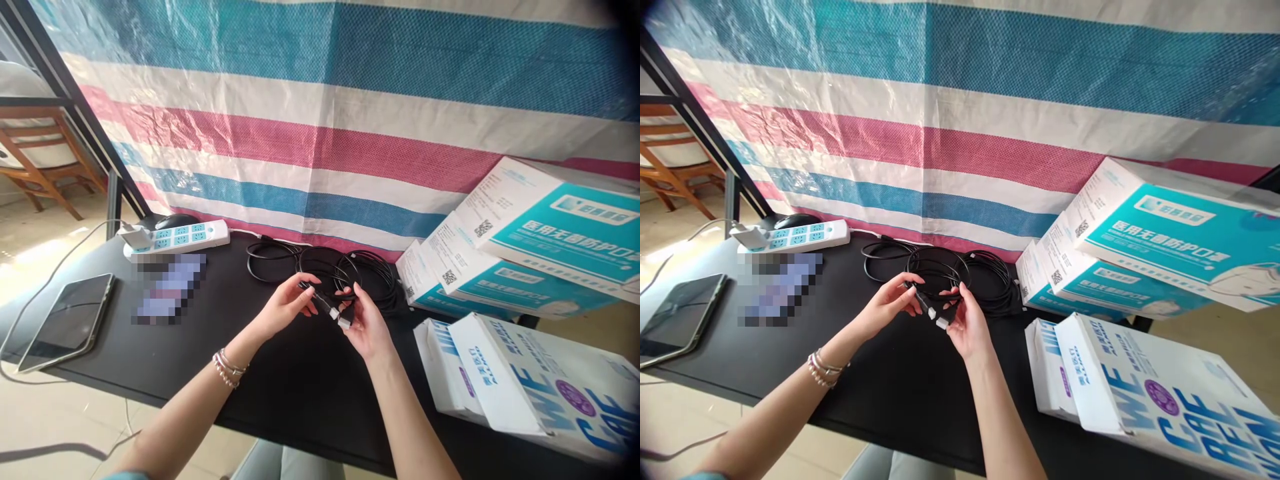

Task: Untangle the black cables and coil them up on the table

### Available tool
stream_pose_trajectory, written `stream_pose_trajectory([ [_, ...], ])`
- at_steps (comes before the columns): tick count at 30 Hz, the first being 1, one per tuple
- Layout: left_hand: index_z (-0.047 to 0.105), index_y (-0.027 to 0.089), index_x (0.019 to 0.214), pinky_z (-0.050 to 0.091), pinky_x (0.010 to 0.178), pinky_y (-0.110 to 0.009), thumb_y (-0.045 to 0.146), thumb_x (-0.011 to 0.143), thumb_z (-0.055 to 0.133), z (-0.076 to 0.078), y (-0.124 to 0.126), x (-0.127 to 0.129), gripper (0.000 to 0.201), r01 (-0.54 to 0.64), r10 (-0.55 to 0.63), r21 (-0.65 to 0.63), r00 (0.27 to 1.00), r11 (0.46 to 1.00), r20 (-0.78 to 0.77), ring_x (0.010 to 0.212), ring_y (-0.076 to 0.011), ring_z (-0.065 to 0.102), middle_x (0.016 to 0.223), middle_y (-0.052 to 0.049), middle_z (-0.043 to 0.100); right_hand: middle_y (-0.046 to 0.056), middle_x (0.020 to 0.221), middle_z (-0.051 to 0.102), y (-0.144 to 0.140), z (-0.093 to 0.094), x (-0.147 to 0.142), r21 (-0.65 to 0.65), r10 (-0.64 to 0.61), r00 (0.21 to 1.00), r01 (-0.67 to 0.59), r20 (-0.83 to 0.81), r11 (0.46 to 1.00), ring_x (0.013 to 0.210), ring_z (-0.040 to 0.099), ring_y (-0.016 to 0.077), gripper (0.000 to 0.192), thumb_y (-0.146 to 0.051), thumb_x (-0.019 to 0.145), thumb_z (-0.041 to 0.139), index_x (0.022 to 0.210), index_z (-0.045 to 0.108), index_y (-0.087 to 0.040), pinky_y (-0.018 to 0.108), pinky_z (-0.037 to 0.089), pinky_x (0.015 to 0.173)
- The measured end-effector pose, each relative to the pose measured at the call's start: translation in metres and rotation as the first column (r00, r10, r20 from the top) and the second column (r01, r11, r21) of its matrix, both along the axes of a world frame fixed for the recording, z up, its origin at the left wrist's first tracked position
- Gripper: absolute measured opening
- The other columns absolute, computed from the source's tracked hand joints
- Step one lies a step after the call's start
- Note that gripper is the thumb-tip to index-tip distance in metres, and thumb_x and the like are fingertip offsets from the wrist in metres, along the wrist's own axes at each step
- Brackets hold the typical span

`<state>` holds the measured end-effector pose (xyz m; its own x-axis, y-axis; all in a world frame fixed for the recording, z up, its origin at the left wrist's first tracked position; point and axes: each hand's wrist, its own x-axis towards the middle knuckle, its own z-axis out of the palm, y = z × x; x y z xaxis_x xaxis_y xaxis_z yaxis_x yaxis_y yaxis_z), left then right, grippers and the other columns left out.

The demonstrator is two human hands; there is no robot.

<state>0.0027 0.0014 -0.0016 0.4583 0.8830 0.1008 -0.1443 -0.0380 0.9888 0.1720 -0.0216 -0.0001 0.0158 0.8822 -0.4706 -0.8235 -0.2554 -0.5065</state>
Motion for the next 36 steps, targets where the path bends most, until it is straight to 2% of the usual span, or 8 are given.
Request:
stream_pose_trajectory([
  [2,0.047,0.015,0.105,0.046,0.061,-0.023,0.043,0.080,0.054,-0.001,0.001,-0.002,0.038,0.043,-0.042,0.070,0.999,0.997,-0.014,0.063,-0.0106,0.057,0.065,0.000,0.056,0.002,0.062,0.066,-0.001,0.001,0.000,0.001,-0.003,1.000,0.003,0.012,1.000,0.045,0.058,0.0083,0.015,-0.024,0.081,0.059,0.070,0.058,-0.015,0.016,0.050,0.042],
  [5,0.044,0.017,0.109,0.045,0.063,-0.024,0.039,0.074,0.063,-0.004,0.001,-0.004,0.046,0.101,-0.090,0.168,0.994,0.981,-0.069,0.067,-0.0112,0.056,0.070,0.000,0.055,0.002,0.062,0.065,-0.003,0.003,0.000,0.000,-0.006,0.999,0.006,0.042,1.000,0.045,0.056,0.0081,0.013,-0.024,0.080,0.058,0.070,0.057,-0.016,0.018,0.050,0.044],
  [9,0.047,0.018,0.104,0.044,0.061,-0.023,0.039,0.066,0.071,-0.009,0.002,-0.003,0.049,0.044,0.009,0.268,0.981,0.962,-0.193,0.066,-0.0118,0.056,0.075,0.000,0.054,0.001,0.062,0.065,-0.004,0.004,-0.001,0.038,-0.027,0.992,0.022,0.122,0.999,0.047,0.055,0.0090,0.011,-0.025,0.077,0.059,0.069,0.057,-0.017,0.020,0.048,0.044],
  [13,0.050,0.017,0.094,0.044,0.061,-0.023,0.045,0.070,0.065,-0.011,0.003,-0.003,0.040,0.010,0.085,0.343,0.962,0.939,-0.260,0.063,-0.0116,0.054,0.070,0.001,0.055,0.000,0.063,0.065,-0.005,0.002,-0.001,0.123,-0.025,0.982,0.002,0.185,0.992,0.050,0.056,0.0105,0.011,-0.026,0.070,0.064,0.068,0.058,-0.018,0.021,0.047,0.045],
  [22,0.048,0.016,0.083,0.036,0.051,-0.019,0.052,0.072,0.058,-0.011,0.005,-0.004,0.039,-0.058,0.195,0.427,0.939,0.902,-0.285,0.053,-0.0069,0.044,0.066,0.004,0.048,0.002,0.068,0.067,-0.006,0.000,-0.001,0.311,0.027,0.954,-0.124,0.298,0.942,0.061,0.059,0.0131,0.021,-0.038,0.070,0.068,0.070,0.059,-0.018,0.023,0.047,0.055],
  [27,0.048,0.016,0.082,0.034,0.049,-0.018,0.049,0.073,0.059,-0.010,0.002,-0.002,0.035,-0.106,0.238,0.407,0.927,0.907,-0.289,0.051,-0.0062,0.041,0.063,0.005,0.046,0.002,0.067,0.067,-0.007,0.002,-0.003,0.345,0.026,0.940,-0.151,0.340,0.926,0.051,0.055,0.0104,0.024,-0.041,0.071,0.067,0.071,0.059,-0.018,0.019,0.039,0.042],
  [30,0.051,0.017,0.088,0.035,0.050,-0.018,0.048,0.075,0.057,-0.008,0.001,-0.002,0.034,-0.118,0.265,0.423,0.914,0.899,-0.307,0.051,-0.0062,0.040,0.067,0.004,0.050,0.002,0.069,0.067,-0.008,0.004,-0.004,0.354,0.024,0.924,-0.170,0.382,0.920,0.049,0.055,0.0100,0.027,-0.043,0.070,0.067,0.072,0.059,-0.018,0.018,0.034,0.037],
  [36,0.053,0.017,0.095,0.040,0.057,-0.022,0.052,0.077,0.053,-0.010,0.003,-0.005,0.039,-0.094,0.307,0.535,0.895,0.840,-0.324,0.056,-0.0083,0.045,0.083,-0.002,0.056,0.004,0.074,0.069,-0.010,0.007,-0.003,0.367,0.022,0.892,-0.209,0.452,0.907,0.052,0.059,0.0124,0.028,-0.044,0.069,0.068,0.074,0.059,-0.018,0.020,0.042,0.040],
])
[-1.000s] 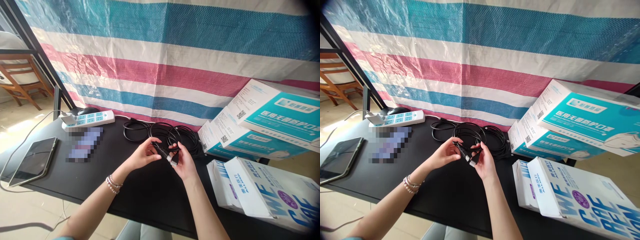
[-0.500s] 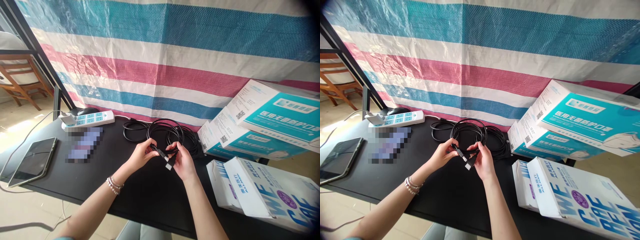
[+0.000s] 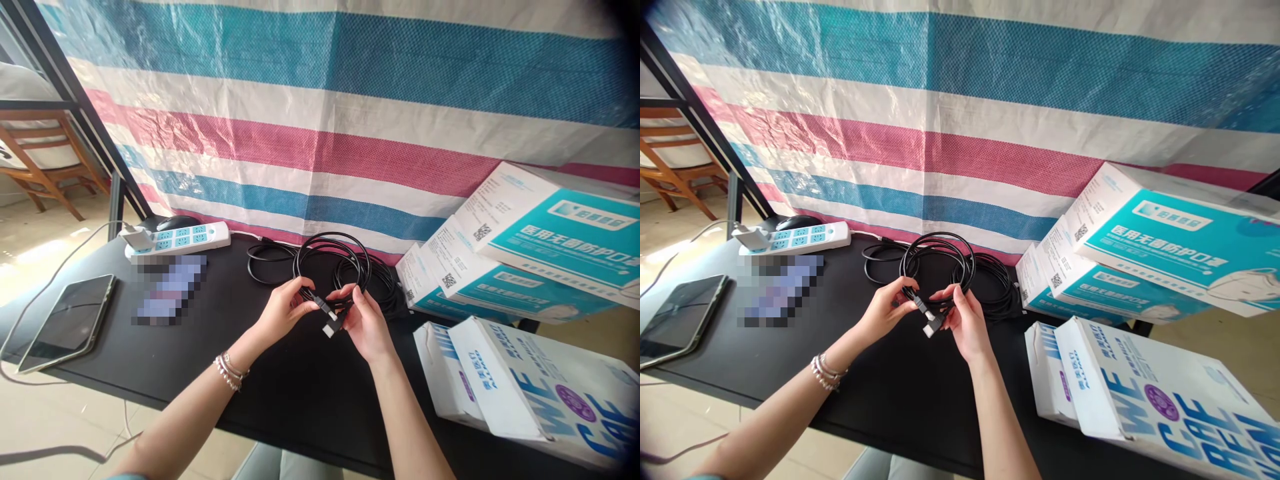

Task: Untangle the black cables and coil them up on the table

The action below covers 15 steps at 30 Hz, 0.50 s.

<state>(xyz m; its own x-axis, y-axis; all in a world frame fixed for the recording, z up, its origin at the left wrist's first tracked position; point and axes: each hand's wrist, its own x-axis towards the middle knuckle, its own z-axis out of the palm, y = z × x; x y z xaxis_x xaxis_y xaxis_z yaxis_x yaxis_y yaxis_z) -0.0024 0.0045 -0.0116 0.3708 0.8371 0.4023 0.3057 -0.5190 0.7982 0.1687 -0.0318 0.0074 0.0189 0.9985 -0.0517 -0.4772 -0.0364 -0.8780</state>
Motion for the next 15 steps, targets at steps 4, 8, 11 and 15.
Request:
stream_pose_trajectory([
  [4,0.053,0.019,0.103,0.044,0.067,-0.026,0.053,0.079,0.048,0.000,0.003,-0.007,0.042,-0.048,0.064,0.154,0.992,0.987,-0.105,0.068,-0.0132,0.050,0.091,-0.005,0.053,0.003,0.076,0.068,-0.001,-0.004,-0.001,0.041,0.039,0.999,-0.040,0.034,0.998,0.047,0.057,0.0109,0.028,-0.043,0.069,0.068,0.077,0.060,-0.017,0.021,0.045,0.039],
  [8,0.053,0.021,0.109,0.042,0.081,-0.034,0.054,0.079,0.045,0.001,0.011,-0.018,0.045,-0.099,0.163,0.297,0.966,0.950,-0.200,0.089,-0.0218,0.049,0.095,-0.008,0.053,0.001,0.073,0.066,0.007,-0.010,-0.011,0.015,0.086,0.995,-0.085,-0.046,0.996,0.047,0.058,0.0118,0.028,-0.042,0.068,0.070,0.077,0.059,-0.018,0.024,0.050,0.043],
  [11,0.050,0.022,0.111,0.038,0.087,-0.037,0.050,0.082,0.043,0.001,0.019,-0.027,0.041,-0.161,0.238,0.347,0.952,0.924,-0.192,0.096,-0.0235,0.046,0.106,-0.009,0.054,0.002,0.070,0.065,0.022,-0.004,-0.023,0.019,0.129,0.989,-0.128,-0.072,0.992,0.048,0.060,0.0131,0.027,-0.041,0.068,0.070,0.076,0.058,-0.017,0.026,0.052,0.046],
  [15,0.045,0.019,0.117,0.037,0.088,-0.037,0.042,0.087,0.039,-0.002,0.032,-0.041,0.038,-0.342,0.389,0.349,0.918,0.873,-0.074,0.098,-0.0228,0.044,0.117,-0.010,0.051,0.003,0.065,0.065,0.050,0.017,-0.041,0.019,0.241,0.970,-0.241,-0.007,0.970,0.047,0.062,0.0145,0.023,-0.037,0.074,0.065,0.076,0.058,-0.015,0.027,0.053,0.047],
])
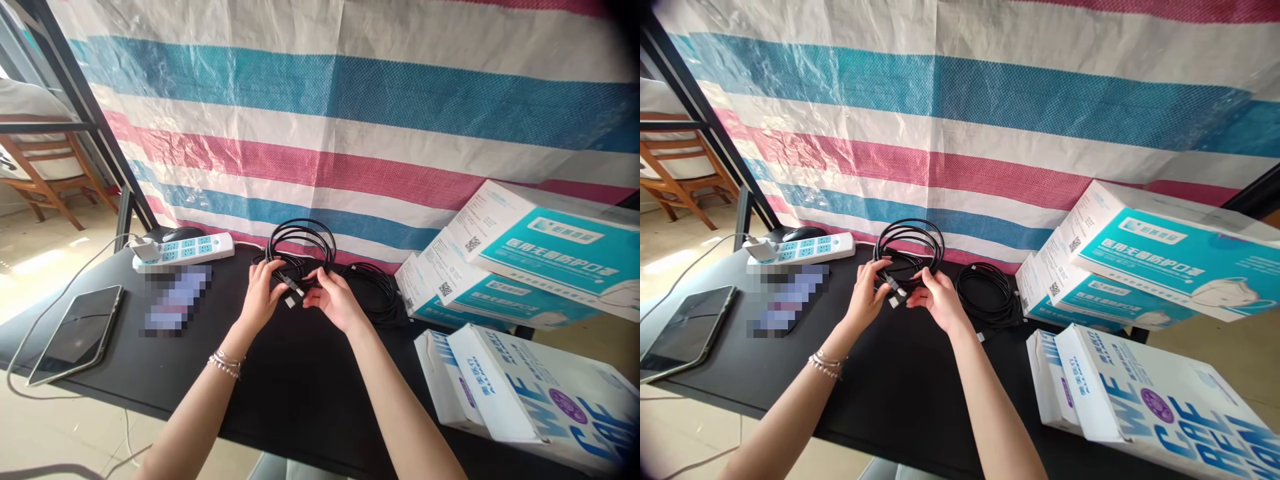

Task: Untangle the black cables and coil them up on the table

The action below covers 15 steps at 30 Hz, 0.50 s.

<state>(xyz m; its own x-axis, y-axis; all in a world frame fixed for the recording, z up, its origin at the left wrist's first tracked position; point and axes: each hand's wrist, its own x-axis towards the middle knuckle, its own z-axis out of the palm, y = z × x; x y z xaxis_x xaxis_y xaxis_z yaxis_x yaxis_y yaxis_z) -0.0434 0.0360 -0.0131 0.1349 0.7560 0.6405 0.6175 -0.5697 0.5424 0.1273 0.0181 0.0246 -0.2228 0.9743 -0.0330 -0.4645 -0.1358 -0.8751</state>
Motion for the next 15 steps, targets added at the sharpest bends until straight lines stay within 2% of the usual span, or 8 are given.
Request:
stream_pose_trajectory([
  [2,0.044,0.019,0.119,0.036,0.089,-0.038,0.038,0.088,0.038,-0.002,0.006,-0.007,0.037,-0.074,0.074,-0.023,0.997,0.997,0.014,0.099,-0.0230,0.045,0.118,-0.010,0.050,0.002,0.057,0.063,0.015,0.009,-0.011,-0.049,0.043,0.998,-0.040,0.055,0.998,0.045,0.061,0.0146,0.020,-0.034,0.080,0.060,0.074,0.057,-0.015,0.027,0.053,0.047],
  [4,0.043,0.020,0.121,0.034,0.091,-0.040,0.037,0.088,0.035,-0.004,0.011,-0.013,0.037,-0.124,0.125,-0.089,0.992,0.988,0.006,0.101,-0.0232,0.046,0.119,-0.010,0.050,0.002,0.054,0.062,0.029,0.013,-0.022,-0.094,0.032,0.994,-0.022,0.106,0.995,0.042,0.061,0.0140,0.017,-0.029,0.083,0.055,0.074,0.055,-0.015,0.026,0.053,0.046],
  [8,0.040,0.024,0.125,0.034,0.088,-0.044,0.038,0.088,0.031,-0.010,0.019,-0.020,0.040,-0.206,0.206,-0.273,0.978,0.940,-0.030,0.101,-0.0253,0.044,0.124,-0.008,0.047,0.001,0.050,0.060,0.054,0.008,-0.042,-0.189,-0.016,0.983,0.051,0.185,0.981,0.037,0.058,0.0130,0.013,-0.018,0.084,0.050,0.073,0.054,-0.014,0.024,0.051,0.042],
  [11,0.039,0.026,0.126,0.035,0.087,-0.046,0.040,0.088,0.031,-0.014,0.023,-0.023,0.042,-0.205,0.212,-0.353,0.977,0.913,-0.020,0.103,-0.0270,0.042,0.127,-0.008,0.046,0.000,0.047,0.058,0.067,-0.001,-0.050,-0.248,-0.013,0.976,0.068,0.218,0.966,0.035,0.056,0.0137,0.009,-0.016,0.082,0.052,0.073,0.054,-0.014,0.025,0.051,0.039],
  [15,0.040,0.027,0.124,0.034,0.086,-0.049,0.044,0.086,0.035,-0.018,0.027,-0.027,0.042,-0.145,0.160,-0.475,0.987,0.868,-0.010,0.107,-0.0291,0.041,0.128,-0.008,0.046,-0.001,0.042,0.054,0.074,-0.014,-0.052,-0.339,-0.028,0.961,0.124,0.274,0.932,0.035,0.055,0.0142,0.003,-0.015,0.080,0.053,0.077,0.053,-0.014,0.025,0.050,0.037],
])
